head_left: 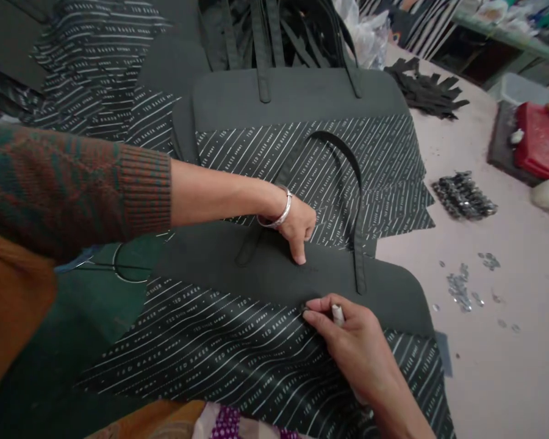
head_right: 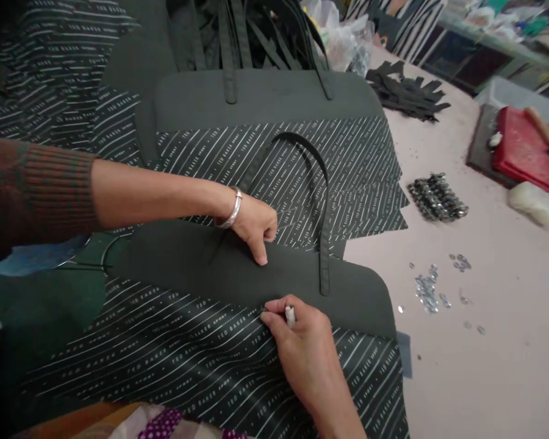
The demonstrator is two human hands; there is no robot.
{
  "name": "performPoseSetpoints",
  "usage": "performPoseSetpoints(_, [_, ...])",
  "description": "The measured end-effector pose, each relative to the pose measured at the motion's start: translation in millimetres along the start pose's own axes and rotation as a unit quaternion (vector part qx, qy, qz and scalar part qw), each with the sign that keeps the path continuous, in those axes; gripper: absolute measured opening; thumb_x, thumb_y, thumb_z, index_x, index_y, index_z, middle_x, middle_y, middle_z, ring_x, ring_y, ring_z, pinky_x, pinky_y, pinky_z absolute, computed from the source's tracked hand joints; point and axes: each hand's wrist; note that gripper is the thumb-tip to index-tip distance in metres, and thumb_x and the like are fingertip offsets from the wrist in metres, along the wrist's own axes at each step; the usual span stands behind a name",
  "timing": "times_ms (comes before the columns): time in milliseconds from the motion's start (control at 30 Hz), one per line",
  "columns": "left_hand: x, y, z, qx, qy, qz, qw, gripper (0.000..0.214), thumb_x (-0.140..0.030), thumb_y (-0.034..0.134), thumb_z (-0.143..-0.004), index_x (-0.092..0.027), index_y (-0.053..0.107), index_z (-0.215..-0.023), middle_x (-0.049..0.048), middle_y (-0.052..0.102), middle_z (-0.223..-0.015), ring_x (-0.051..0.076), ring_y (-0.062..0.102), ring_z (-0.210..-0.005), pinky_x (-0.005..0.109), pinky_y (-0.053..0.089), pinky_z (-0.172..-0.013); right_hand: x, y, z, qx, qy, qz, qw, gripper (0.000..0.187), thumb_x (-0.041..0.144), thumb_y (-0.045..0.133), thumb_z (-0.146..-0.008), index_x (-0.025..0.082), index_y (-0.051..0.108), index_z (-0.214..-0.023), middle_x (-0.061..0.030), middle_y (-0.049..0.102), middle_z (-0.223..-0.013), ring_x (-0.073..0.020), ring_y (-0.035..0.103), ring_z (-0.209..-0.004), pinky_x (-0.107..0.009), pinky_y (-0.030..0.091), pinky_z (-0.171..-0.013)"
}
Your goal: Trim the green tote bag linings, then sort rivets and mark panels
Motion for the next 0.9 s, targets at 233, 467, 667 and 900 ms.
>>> performPoseSetpoints(233, [-3, -4.2, -4, 0.095, 0.003, 0.105, 0.990, 0.017, -0.025, 0.087, -0.055, -0.016, 0.072, -0.055, -0.0027, 0.055, -0.047, 0.021, 0.065, -0.072, 0.035, 0.051, -0.075, 5, 2, 6, -0.020, -0.032, 0.058, 0.998, 0.026, 0.044, 0.061, -0.078, 0.023, 0.076, -0.081, -0.0016, 0.070, -0.067, -0.0178, 0.060, -0.060, -0.030, 0.048, -0.063])
performPoseSetpoints(467, [-14, 9.0, -6, 0.240, -0.078, 0.227, 0.941, 0.013, -0.015, 0.085, -0.053, -0.013, 0.076, -0.063, 0.0102, 0.074, -0.069, 0.038, 0.071, -0.075, 0.048, 0.056, -0.064, 2, 7, 10, -0.039, -0.105, 0.085, 0.990, 0.021, 0.037, 0.059, -0.083, 0.023, 0.074, -0.082, -0.0039, 0.076, -0.084, -0.0202, 0.069, -0.073, -0.030, 0.052, -0.070])
performPoseSetpoints(667, [-18, 19.9, -10, 0.265, -0.077, 0.222, 0.935, 0.008, -0.011, 0.078, -0.058, -0.018, 0.076, -0.062, 0.0118, 0.075, -0.070, 0.035, 0.071, -0.074, 0.048, 0.059, -0.067, -2, 15, 14, -0.064, -0.155, 0.107, 0.980, 0.016, 0.030, 0.057, -0.087, 0.024, 0.071, -0.085, -0.0014, 0.075, -0.084, -0.0173, 0.069, -0.075, -0.027, 0.050, -0.069])
performPoseSetpoints(900, [-11, 24.2, 4, 0.194, -0.082, 0.300, 0.930, 0.006, -0.018, 0.078, -0.064, -0.015, 0.074, -0.061, 0.0113, 0.074, -0.065, 0.024, 0.067, -0.055, 0.036, 0.056, -0.056, -8, 19, 19, -0.080, -0.172, 0.133, 0.973, 0.010, 0.026, 0.054, -0.091, 0.023, 0.062, -0.085, -0.0004, 0.071, -0.084, -0.0161, 0.068, -0.074, -0.026, 0.047, -0.068])
Point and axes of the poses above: each hand's wrist, its own z-axis away from the middle knuckle, its own y-axis out of the palm, x = y × z
